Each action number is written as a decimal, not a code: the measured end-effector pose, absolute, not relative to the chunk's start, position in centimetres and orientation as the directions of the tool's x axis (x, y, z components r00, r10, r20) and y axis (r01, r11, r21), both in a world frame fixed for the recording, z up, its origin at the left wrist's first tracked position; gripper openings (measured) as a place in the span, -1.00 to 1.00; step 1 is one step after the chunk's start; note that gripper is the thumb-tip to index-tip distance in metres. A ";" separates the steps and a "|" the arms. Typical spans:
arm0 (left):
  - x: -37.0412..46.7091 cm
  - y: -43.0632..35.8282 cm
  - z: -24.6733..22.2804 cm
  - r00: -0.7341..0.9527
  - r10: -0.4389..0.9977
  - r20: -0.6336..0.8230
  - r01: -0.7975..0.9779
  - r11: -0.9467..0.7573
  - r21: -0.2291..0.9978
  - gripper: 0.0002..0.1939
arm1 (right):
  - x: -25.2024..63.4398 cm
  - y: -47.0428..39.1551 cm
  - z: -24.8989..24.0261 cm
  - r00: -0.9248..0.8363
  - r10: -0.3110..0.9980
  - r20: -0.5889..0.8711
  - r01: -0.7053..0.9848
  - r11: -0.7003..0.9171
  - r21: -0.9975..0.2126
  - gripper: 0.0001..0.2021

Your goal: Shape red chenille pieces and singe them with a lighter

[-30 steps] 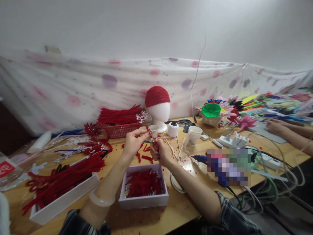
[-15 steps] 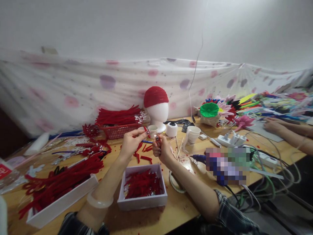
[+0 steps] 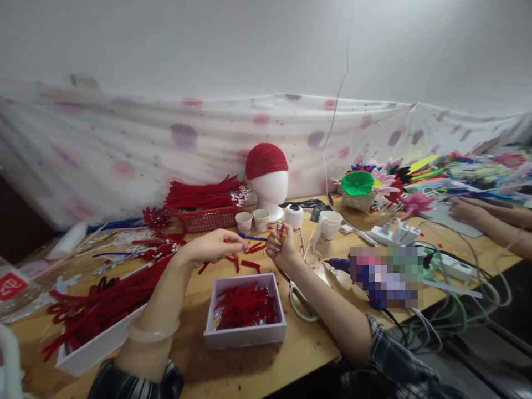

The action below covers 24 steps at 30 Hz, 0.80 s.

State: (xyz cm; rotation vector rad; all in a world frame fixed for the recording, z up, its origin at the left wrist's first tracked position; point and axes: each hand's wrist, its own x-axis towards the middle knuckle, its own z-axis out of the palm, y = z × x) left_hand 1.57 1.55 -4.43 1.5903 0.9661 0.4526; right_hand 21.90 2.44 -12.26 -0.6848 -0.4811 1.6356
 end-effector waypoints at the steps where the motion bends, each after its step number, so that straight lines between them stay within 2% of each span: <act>1: 2.0 1.7 -4.6 0.535 0.826 -0.179 0.191 0.088 0.978 -0.77 | 21.8 2.4 -12.2 -0.093 0.983 -0.156 -0.714 -0.175 -0.677 -0.50; 3: 3.1 2.0 -4.9 0.419 0.900 -0.120 -0.177 0.210 0.961 -0.88 | 21.4 2.2 -12.2 -0.105 0.990 -0.090 -0.605 -0.136 -0.784 -0.52; 4: 3.8 2.0 -5.1 0.371 0.924 -0.089 -0.272 0.200 0.941 -0.92 | 21.0 2.0 -12.2 -0.116 0.992 -0.045 -0.529 -0.100 -0.843 -0.55; 6: 4.9 2.2 -5.5 0.299 0.953 -0.044 -0.383 0.162 0.910 -0.88 | 20.3 1.4 -12.3 -0.150 0.988 0.034 -0.388 -0.027 -0.921 -0.59; 11: 6.4 2.1 -6.4 0.150 0.988 0.021 -0.551 0.066 0.832 -0.82 | 19.2 -0.2 -12.7 -0.240 0.965 0.108 -0.198 0.060 -0.978 -0.63; 16: 6.6 2.0 -6.3 0.071 0.994 0.081 -0.617 -0.020 0.787 -0.82 | 19.2 -0.4 -12.7 -0.280 0.944 0.171 -0.088 0.153 -0.984 -0.71; 21: 4.0 2.4 -4.8 -0.119 0.974 0.190 -0.641 -0.222 0.735 -0.84 | 19.6 -0.3 -12.4 -0.282 0.937 0.207 -0.059 0.198 -0.978 -0.69; 22: 3.2 2.5 -4.6 -0.137 0.967 0.216 -0.617 -0.253 0.745 -0.82 | 19.7 -0.3 -12.4 -0.259 0.940 0.222 -0.057 0.214 -0.975 -0.68; 24: 2.0 2.6 -4.4 -0.016 0.962 0.273 -0.363 -0.260 0.895 -0.75 | 19.8 -0.2 -12.5 -0.209 0.943 0.260 -0.058 0.253 -0.966 -0.66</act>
